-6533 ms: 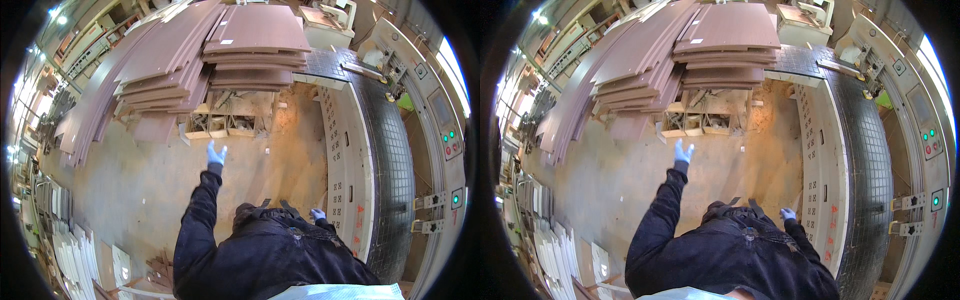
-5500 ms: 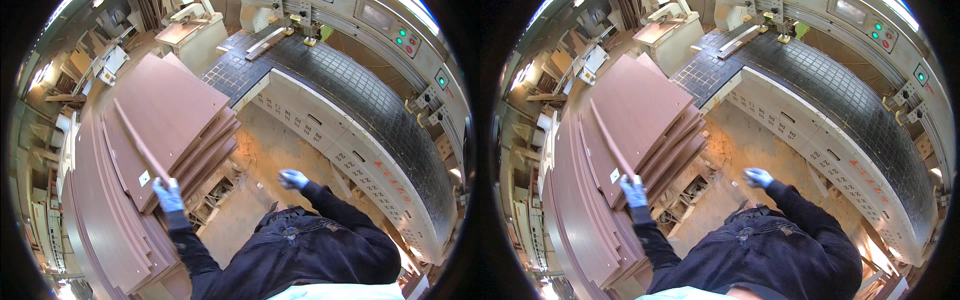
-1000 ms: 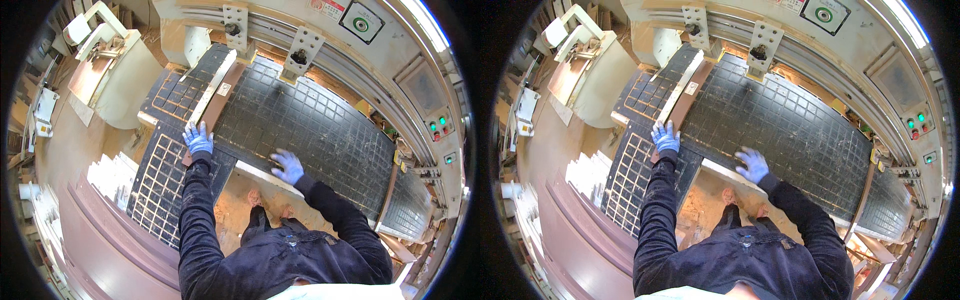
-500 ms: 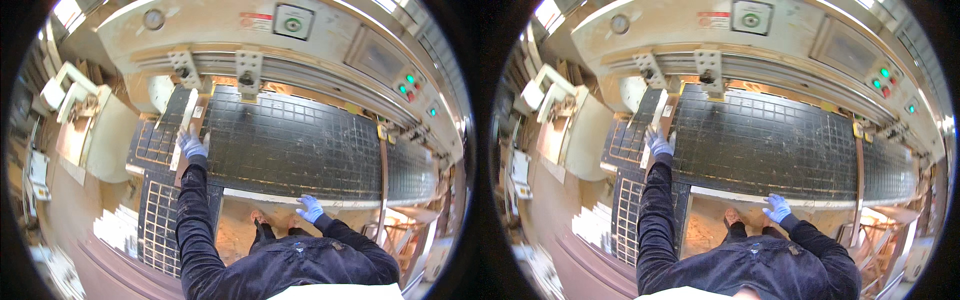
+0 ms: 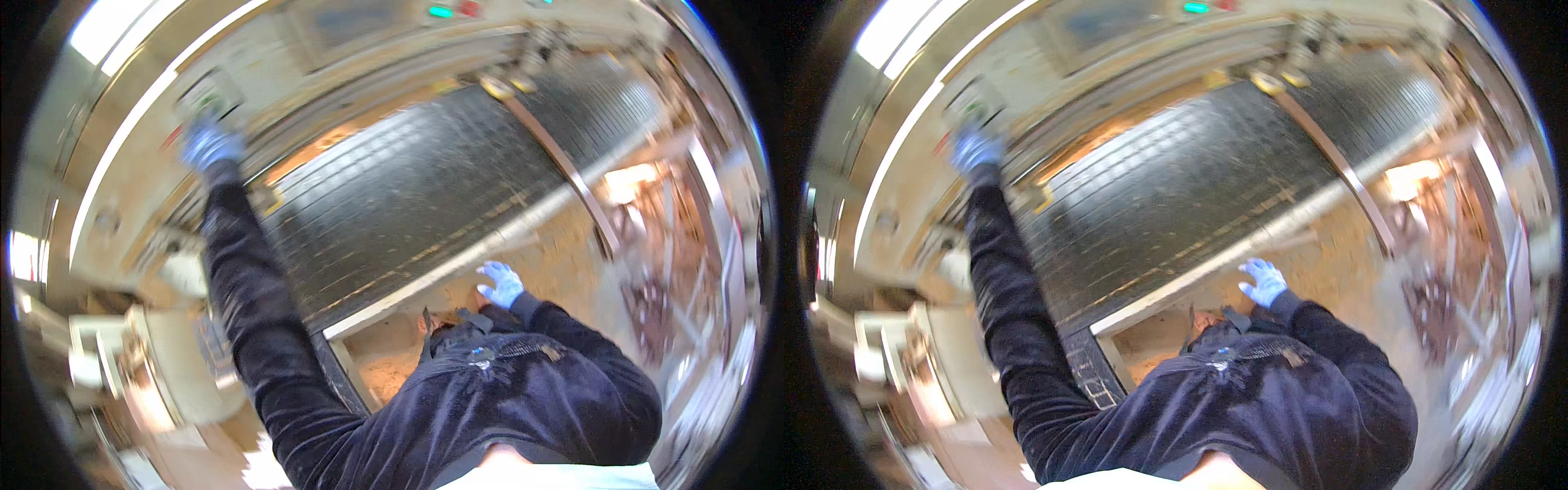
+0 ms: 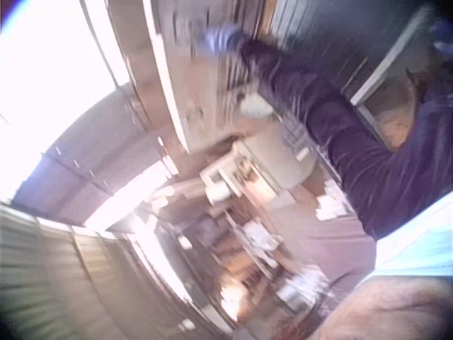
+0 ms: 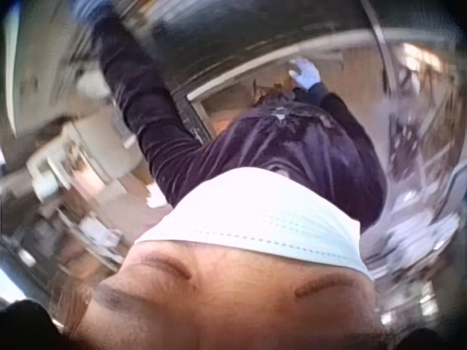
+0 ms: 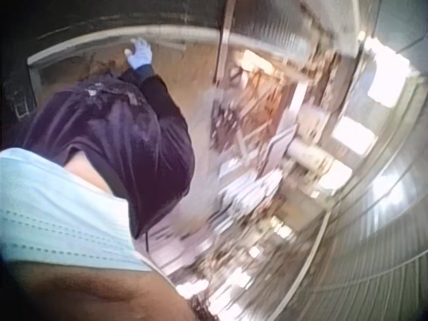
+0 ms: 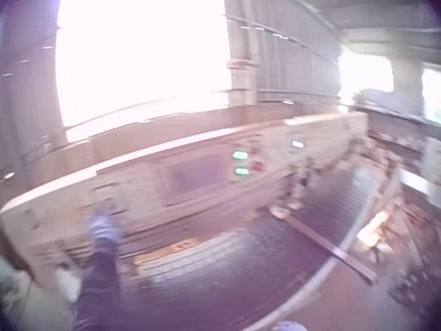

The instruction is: The person repeatedly places rectangular wood panels onto a panel saw, aligns them, and cuts them into smaller pieces. The cut pieces are then moved aside and stacked on the floor. The process is repeated with multiple panels throughout the clip.

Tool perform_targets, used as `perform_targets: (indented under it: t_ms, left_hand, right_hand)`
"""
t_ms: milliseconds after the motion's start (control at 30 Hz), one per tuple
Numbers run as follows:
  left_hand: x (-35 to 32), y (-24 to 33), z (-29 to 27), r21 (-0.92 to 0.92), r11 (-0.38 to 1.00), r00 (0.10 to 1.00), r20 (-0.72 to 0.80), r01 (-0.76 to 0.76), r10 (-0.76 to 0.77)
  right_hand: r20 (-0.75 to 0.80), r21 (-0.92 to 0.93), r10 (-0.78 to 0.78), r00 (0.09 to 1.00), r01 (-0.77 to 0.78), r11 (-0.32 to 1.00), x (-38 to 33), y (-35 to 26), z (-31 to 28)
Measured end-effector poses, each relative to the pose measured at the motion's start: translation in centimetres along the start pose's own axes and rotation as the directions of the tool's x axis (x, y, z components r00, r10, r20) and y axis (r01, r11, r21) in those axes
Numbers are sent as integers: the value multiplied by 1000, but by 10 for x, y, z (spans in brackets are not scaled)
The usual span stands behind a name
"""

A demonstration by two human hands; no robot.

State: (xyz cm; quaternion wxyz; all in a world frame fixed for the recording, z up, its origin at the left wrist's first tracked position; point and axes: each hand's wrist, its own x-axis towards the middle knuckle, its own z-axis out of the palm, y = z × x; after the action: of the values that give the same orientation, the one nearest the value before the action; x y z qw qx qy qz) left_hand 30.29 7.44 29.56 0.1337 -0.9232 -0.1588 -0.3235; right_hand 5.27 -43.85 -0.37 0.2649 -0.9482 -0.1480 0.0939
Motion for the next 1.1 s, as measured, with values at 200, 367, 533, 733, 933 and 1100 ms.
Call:
perform_targets:
  t_ms: [200,367,533,733,933,1100]
  left_hand:
    - [-102,45,19,-162,979,973,-214,-125,89]
    - [-280,148,32,-431,896,969,157,-106,190]
    - [-478,226,65,-725,508,840,543,465,6]
    - [-584,302,-30,-355,541,514,840,762,-173]
    - [-543,328,-150,-219,391,395,797,894,-457]
    - [-530,298,-278,-164,318,358,449,934,-819]
  right_hand:
    - [-23,47,300,954,-299,953,-49,66,-30]
    - [-156,-34,476,866,-486,873,-63,162,-70]
    - [-378,-114,524,763,-600,792,-62,266,-130]
    - [-377,-156,294,879,-373,915,-45,351,-176]
    - [21,-46,431,902,-430,902,-34,436,-160]
    - [280,-116,144,949,-115,987,42,410,-95]
